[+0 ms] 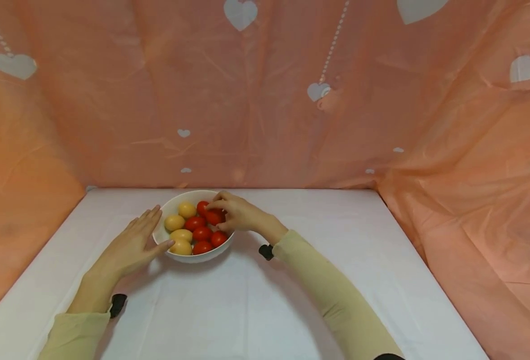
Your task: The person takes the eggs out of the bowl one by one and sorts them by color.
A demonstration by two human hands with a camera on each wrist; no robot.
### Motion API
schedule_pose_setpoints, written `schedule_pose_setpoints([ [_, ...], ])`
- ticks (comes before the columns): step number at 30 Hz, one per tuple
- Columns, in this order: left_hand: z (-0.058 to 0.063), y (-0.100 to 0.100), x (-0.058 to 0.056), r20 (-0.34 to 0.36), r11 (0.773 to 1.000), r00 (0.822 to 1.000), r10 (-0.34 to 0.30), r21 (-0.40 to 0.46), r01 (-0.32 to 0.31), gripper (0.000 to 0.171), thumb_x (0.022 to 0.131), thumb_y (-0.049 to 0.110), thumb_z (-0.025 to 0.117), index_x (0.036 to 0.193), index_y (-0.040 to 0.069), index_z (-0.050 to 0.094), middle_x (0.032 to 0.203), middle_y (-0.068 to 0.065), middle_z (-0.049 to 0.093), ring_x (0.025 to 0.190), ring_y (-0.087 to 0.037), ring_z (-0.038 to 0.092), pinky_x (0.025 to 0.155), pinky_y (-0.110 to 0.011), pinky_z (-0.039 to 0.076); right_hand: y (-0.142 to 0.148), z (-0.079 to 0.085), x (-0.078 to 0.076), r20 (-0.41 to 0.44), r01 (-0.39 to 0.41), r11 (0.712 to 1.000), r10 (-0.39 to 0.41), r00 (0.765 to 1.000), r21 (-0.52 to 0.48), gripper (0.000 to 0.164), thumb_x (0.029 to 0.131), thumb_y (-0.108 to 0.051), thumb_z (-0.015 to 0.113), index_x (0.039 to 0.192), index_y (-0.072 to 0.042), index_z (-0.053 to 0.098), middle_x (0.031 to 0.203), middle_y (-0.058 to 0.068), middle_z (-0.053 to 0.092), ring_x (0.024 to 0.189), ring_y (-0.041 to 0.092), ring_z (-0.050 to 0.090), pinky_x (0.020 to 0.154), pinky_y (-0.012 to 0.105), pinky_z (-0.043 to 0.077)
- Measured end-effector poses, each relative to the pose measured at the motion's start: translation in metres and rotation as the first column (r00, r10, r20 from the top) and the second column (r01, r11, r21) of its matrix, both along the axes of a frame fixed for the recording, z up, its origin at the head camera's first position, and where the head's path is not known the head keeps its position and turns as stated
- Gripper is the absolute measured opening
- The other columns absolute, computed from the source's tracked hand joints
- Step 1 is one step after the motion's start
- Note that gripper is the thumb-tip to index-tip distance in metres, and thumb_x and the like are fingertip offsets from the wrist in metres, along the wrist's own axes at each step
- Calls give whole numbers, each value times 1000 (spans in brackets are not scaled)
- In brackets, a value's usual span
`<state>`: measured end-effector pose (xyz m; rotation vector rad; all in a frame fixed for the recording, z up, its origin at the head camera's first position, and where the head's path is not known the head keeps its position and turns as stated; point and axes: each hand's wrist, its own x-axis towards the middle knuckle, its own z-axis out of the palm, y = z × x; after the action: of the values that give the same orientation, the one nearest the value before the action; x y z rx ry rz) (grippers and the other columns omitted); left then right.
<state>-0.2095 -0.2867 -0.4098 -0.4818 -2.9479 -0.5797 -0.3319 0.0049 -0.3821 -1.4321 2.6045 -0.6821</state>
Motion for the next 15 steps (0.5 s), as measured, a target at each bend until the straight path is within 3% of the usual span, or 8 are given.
schedule_pose_setpoints([
  [6, -2, 0, 2, -12, 1000, 1000, -3, 7, 3, 97, 99, 56, 63, 161, -8, 25, 169, -26, 20, 154, -50, 21, 127, -60, 16, 7, -7, 9, -4, 85, 980, -87, 996, -181, 53, 87, -14, 85, 137, -9, 68, 132, 11, 53, 117, 24, 57, 100, 24, 50],
  [10, -1, 0, 1, -11, 1000, 1000, 1, 3, -1, 97, 99, 56, 63, 161, -8, 25, 169, -27, 20, 154, -50, 20, 127, -60, 16, 11, -12, 13, -54, 109, 942, -133, 990, -318, 53, 83, -14, 88, 132, -7, 70, 131, 11, 55, 115, 25, 61, 100, 26, 52],
  [15, -1, 0, 0, -1, 1000, 1000, 6, -2, -6, 97, 99, 57, 62, 160, -9, 25, 169, -28, 19, 154, -50, 20, 127, -61, 17, 17, -18, 16, -82, 84, 881, -137, 987, -466, 49, 83, -7, 87, 128, 1, 68, 133, 14, 58, 111, 26, 66, 96, 21, 56],
])
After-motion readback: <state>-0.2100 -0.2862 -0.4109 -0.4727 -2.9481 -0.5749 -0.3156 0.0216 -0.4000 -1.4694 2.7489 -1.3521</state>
